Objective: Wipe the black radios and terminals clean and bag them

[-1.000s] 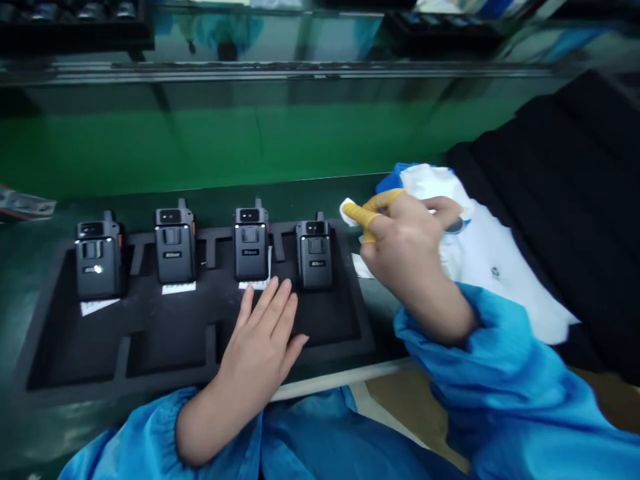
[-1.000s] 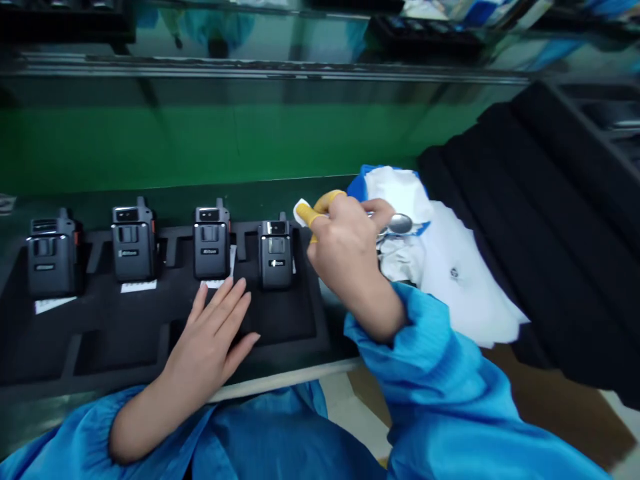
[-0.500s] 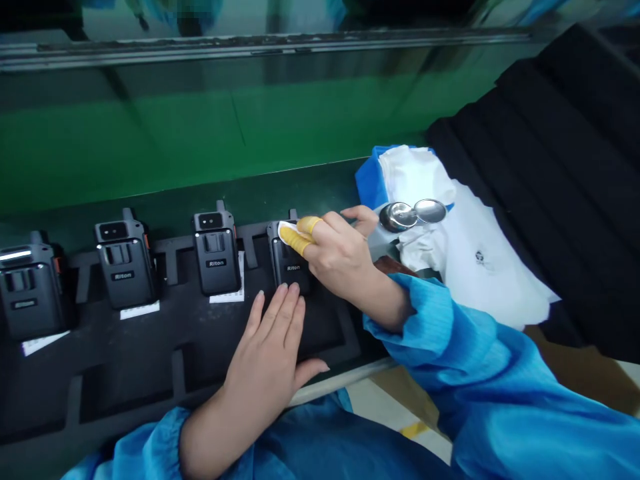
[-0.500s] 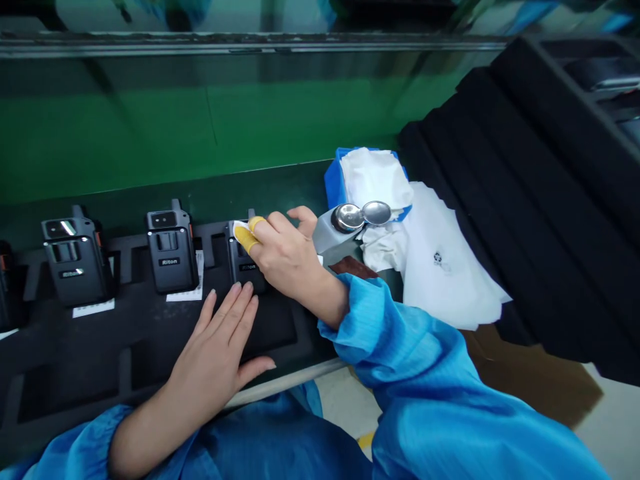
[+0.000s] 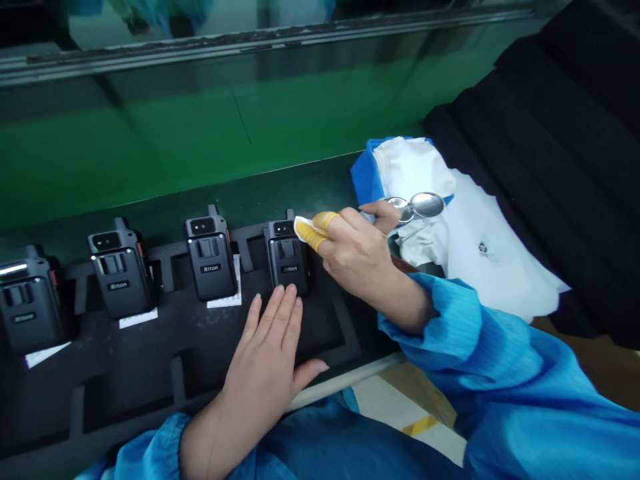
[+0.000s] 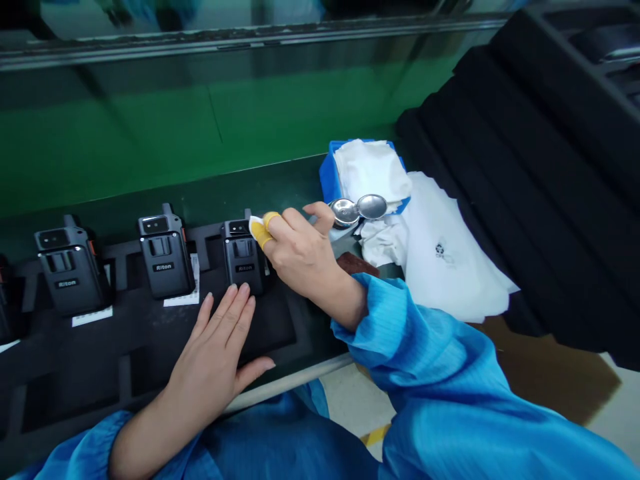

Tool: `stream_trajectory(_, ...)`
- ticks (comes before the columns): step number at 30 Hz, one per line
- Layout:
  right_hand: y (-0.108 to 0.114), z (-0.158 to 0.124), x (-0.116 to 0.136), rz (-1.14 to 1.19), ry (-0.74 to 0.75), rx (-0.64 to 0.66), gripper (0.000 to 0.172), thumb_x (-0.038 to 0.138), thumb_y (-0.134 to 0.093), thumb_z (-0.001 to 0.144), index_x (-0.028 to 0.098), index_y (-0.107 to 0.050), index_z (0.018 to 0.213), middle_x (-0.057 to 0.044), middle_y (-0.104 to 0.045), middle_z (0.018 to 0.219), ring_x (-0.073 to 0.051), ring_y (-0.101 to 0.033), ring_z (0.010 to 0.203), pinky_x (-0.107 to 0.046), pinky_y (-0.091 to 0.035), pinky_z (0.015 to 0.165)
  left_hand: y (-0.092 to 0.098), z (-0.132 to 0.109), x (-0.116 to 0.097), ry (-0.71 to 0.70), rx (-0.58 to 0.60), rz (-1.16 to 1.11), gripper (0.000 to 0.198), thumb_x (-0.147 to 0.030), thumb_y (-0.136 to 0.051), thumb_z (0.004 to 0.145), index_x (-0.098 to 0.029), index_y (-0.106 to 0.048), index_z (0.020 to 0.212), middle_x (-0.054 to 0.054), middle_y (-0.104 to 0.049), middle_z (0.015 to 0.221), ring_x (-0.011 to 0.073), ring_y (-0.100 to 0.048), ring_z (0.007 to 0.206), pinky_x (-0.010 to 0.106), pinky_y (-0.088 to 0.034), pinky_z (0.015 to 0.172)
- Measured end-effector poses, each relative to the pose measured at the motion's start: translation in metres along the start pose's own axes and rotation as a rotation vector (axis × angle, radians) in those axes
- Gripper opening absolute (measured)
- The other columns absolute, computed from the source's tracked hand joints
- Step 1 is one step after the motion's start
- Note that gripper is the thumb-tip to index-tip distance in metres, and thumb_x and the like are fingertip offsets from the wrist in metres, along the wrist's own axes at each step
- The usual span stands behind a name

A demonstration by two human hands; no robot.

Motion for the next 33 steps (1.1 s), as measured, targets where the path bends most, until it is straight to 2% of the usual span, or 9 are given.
stream_trajectory(3,0.017,-0.009,-0.024,-0.037,-0.108,-0.130,0.038,0.013,-0.033,0.094,0.021,-0.063,0.073,0.000,-0.054,0.074,-0.013,-0.044,0.075,-0.037,-0.027,0.082,-0.001,0.000,0.000,-0.006,0.003,0.007,0.063,-0.051,-0.041,0.093,-0.003,-0.044,0.135,0.021,-0.050,0.141,0.0316,-0.043,0.134,0.052,-0.031,0.113)
stream_trajectory(7,0.037,-0.028,-0.066,-0.078,-0.308,-0.160,0.027,0.015,-0.042,0.085,0.020,-0.063,0.070,-0.005,-0.052,0.073,-0.016,-0.043,0.070,-0.039,-0.026,0.072,-0.001,0.001,0.000,-0.023,0.010,0.034,0.063,-0.050,-0.040,0.094,-0.002,-0.044,0.134,0.022,-0.048,0.141,0.0326,-0.043,0.134,0.053,-0.034,0.111)
stream_trajectory(12,0.055,-0.031,-0.072,-0.190,-0.173,-0.265,0.028,0.014,-0.044,0.076,0.017,-0.056,0.050,-0.004,-0.040,0.058,-0.013,-0.033,0.057,-0.037,-0.020,0.062,0.010,0.000,-0.002,-0.034,-0.019,0.050,0.056,-0.044,-0.042,0.095,-0.001,-0.047,0.130,0.021,-0.051,0.139,0.0329,-0.047,0.131,0.052,-0.042,0.106)
stream_trajectory(15,0.068,-0.018,-0.051,-0.217,0.001,-0.434,0.023,0.014,-0.046,0.074,0.017,-0.060,0.056,-0.001,-0.039,0.054,-0.011,-0.033,0.054,-0.036,-0.017,0.058,0.026,-0.010,0.008,0.013,-0.087,0.073,0.047,-0.038,-0.038,0.097,-0.003,-0.050,0.127,0.018,-0.056,0.136,0.0306,-0.050,0.128,0.053,-0.038,0.108)
stream_trajectory(18,0.070,0.004,-0.018,-0.088,0.089,-0.524,0.018,0.011,-0.048,0.070,0.016,-0.064,0.064,-0.003,-0.050,0.060,-0.012,-0.040,0.058,-0.034,-0.021,0.058,0.038,-0.025,0.029,0.108,-0.128,0.146,0.044,-0.034,-0.038,0.097,-0.003,-0.052,0.126,0.019,-0.057,0.133,0.0313,-0.052,0.127,0.057,-0.029,0.112)
stream_trajectory(22,0.036,0.049,0.034,0.168,0.046,-0.197,0.033,0.005,-0.042,0.077,0.022,-0.070,0.081,-0.002,-0.063,0.082,-0.015,-0.049,0.075,-0.039,-0.025,0.076,0.036,-0.038,0.053,0.223,-0.101,0.193,0.048,-0.036,-0.039,0.096,-0.002,-0.051,0.128,0.020,-0.054,0.137,0.0328,-0.050,0.128,0.058,-0.029,0.112)
stream_trajectory(26,-0.004,0.085,0.078,0.256,0.069,0.015,0.035,0.012,-0.037,0.089,0.022,-0.070,0.084,-0.002,-0.061,0.089,-0.016,-0.045,0.084,-0.041,-0.019,0.083,0.032,-0.038,0.055,0.208,-0.115,0.193,0.049,-0.036,-0.039,0.096,0.000,-0.053,0.126,0.021,-0.055,0.136,0.0336,-0.051,0.127,0.055,-0.037,0.107)
stream_trajectory(29,-0.021,0.097,0.096,0.267,0.139,0.064,0.036,0.015,-0.037,0.093,0.021,-0.069,0.079,-0.002,-0.061,0.088,-0.016,-0.042,0.084,-0.041,-0.016,0.085,0.032,-0.036,0.054,0.200,-0.128,0.202,0.046,-0.033,-0.038,0.096,0.000,-0.054,0.124,0.020,-0.057,0.134,0.0328,-0.053,0.125,0.052,-0.040,0.104)
stream_trajectory(33,-0.020,0.094,0.104,0.227,0.262,0.015,0.036,0.014,-0.039,0.094,0.021,-0.069,0.075,-0.001,-0.061,0.085,-0.015,-0.041,0.082,-0.041,-0.015,0.086,0.033,-0.035,0.055,0.210,-0.113,0.195,0.044,-0.030,-0.038,0.095,-0.001,-0.055,0.123,0.019,-0.058,0.133,0.0316,-0.054,0.124,0.050,-0.041,0.103)
Point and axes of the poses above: each hand's wrist, its own z-axis towards the middle knuckle, its own y-axis out of the back of the hand, x = y × z, the point moved 6 cm from there along z, towards the middle knuckle
